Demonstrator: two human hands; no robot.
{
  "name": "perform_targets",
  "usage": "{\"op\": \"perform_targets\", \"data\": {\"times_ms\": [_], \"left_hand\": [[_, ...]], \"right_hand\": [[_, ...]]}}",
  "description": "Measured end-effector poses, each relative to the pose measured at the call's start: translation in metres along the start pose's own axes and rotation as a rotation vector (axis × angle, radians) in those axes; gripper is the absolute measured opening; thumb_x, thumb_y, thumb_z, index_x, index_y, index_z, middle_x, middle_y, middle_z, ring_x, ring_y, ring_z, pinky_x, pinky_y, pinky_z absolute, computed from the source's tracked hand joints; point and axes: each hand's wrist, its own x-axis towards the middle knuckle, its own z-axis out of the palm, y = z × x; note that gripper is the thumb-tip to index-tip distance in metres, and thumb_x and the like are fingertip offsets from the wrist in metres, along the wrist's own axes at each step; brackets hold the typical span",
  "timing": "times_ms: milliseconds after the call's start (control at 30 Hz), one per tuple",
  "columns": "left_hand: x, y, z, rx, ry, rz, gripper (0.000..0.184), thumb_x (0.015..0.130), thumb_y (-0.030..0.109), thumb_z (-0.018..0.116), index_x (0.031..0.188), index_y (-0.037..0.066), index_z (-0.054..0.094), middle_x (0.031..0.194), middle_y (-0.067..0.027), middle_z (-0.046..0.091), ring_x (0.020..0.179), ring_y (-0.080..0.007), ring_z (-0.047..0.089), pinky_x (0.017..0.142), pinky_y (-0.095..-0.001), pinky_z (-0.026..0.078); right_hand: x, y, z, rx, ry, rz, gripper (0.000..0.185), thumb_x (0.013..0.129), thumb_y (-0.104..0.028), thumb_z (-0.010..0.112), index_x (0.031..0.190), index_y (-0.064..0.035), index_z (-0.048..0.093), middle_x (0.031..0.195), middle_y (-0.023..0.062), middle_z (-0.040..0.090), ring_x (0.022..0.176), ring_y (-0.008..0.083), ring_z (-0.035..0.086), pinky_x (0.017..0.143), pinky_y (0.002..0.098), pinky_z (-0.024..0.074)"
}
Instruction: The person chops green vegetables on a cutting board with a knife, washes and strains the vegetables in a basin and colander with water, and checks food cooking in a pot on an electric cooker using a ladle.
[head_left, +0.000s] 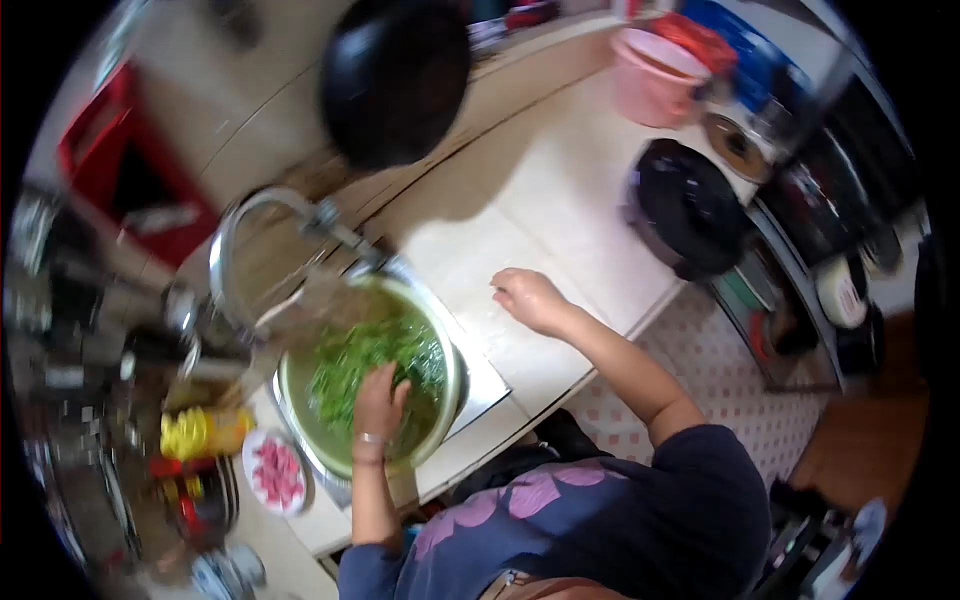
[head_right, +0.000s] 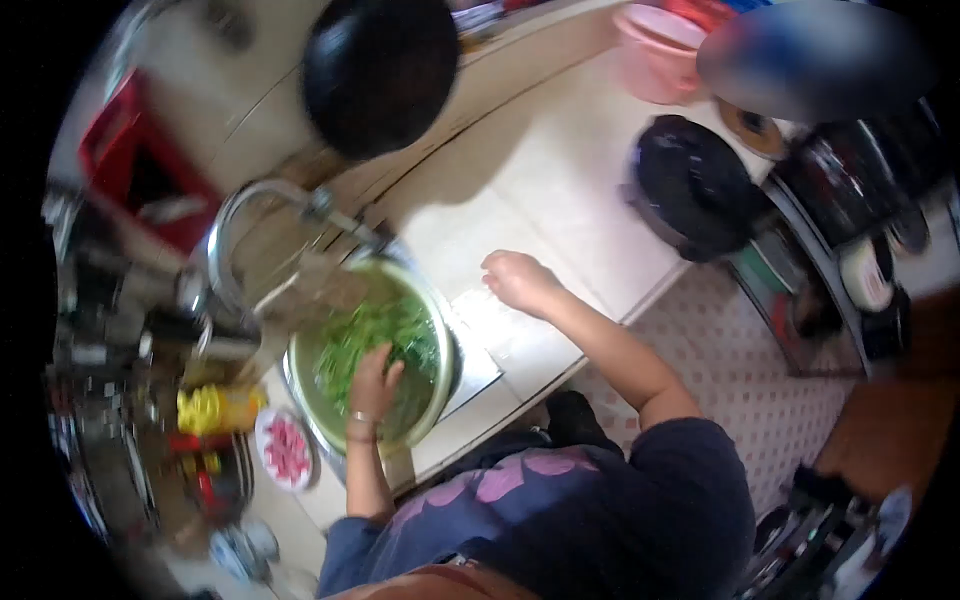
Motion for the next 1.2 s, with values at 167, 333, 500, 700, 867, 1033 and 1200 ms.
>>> {"op": "perform_targets", "data": {"times_ms": [167,333,500,700,867,1033,1200], "left_hand": [[-0.017,-0.052,0.003,0.311,-0.31,-0.599,0.08,0.069,0.042,0.066,0.133,0.012,0.028,0.14,-0.0188,0.017,0.124,-0.0449,0.022,0.099,-0.0538,0.023],[-0.03,-0.119,0.078,0.304,-0.601,-0.611,0.077,0.067,0.043,0.068,0.126,0.005,0.038,0.131,-0.0245,0.03,0.116,-0.0416,0.037,0.098,-0.0448,0.03],[-0.049,-0.096,0.02,0.066,-0.338,-0.437,0.052,0.07,0.043,0.063,0.101,0.002,0.059,0.106,-0.0213,0.055,0.095,-0.0365,0.055,0.082,-0.0422,0.043],[-0.038,-0.089,-0.034,-0.853,-0.164,-0.509,0.033,0.078,0.035,0.058,0.073,0.003,0.065,0.069,-0.0157,0.062,0.061,-0.0287,0.06,0.059,-0.0377,0.046],[-0.02,-0.114,-0.04,-0.375,0.184,-0.324,0.03,0.078,0.03,0.059,0.074,0.0,0.061,0.065,-0.0149,0.06,0.062,-0.0274,0.059,0.058,-0.0363,0.046],[-0.043,-0.056,-0.069,0.292,-0.197,-0.368,0.038,0.077,0.033,0.059,0.101,0.005,0.06,0.098,-0.0212,0.058,0.091,-0.0365,0.055,0.078,-0.0404,0.045],[-0.025,0.016,-0.03,0.444,-0.312,-0.427,0.045,0.076,0.037,0.058,0.108,0.004,0.057,0.103,-0.0222,0.057,0.095,-0.036,0.055,0.083,-0.0409,0.044]], "right_hand": [[0.029,-0.094,0.095,0.042,-0.188,-0.317,0.032,0.077,-0.016,0.057,0.107,-0.0041,0.056,0.114,0.0148,0.052,0.106,0.0317,0.049,0.089,0.0369,0.041],[0.042,-0.135,0.19,-0.62,-0.307,-0.208,0.043,0.075,-0.017,0.057,0.116,-0.0068,0.051,0.131,0.016,0.037,0.122,0.0315,0.034,0.098,0.0395,0.0334],[0.077,-0.156,0.155,-0.545,-0.658,-0.332,0.026,0.073,-0.017,0.056,0.096,-0.0058,0.062,0.1,0.0139,0.061,0.089,0.0288,0.06,0.079,0.0389,0.0471],[0.07,-0.107,0.092,-0.832,-0.247,-0.381,0.03,0.071,-0.021,0.061,0.099,-0.0101,0.061,0.107,0.0123,0.058,0.112,0.0285,0.045,0.096,0.0525,0.0287],[0.026,0.004,-0.037,-0.635,0.314,-0.146,0.043,0.062,-0.018,0.07,0.102,-0.0111,0.06,0.124,0.0127,0.045,0.118,0.0297,0.036,0.098,0.0529,0.0223],[-0.072,0.088,-0.179,-0.747,0.644,0.634,0.06,0.069,-0.038,0.065,0.118,-0.01,0.045,0.128,0.0183,0.034,0.116,0.0382,0.035,0.088,0.0514,0.0381],[-0.096,0.18,-0.217,-0.55,0.479,0.694,0.062,0.072,-0.038,0.063,0.121,-0.0085,0.038,0.111,0.0236,0.044,0.101,0.0386,0.049,0.082,0.0437,0.0453]]}}
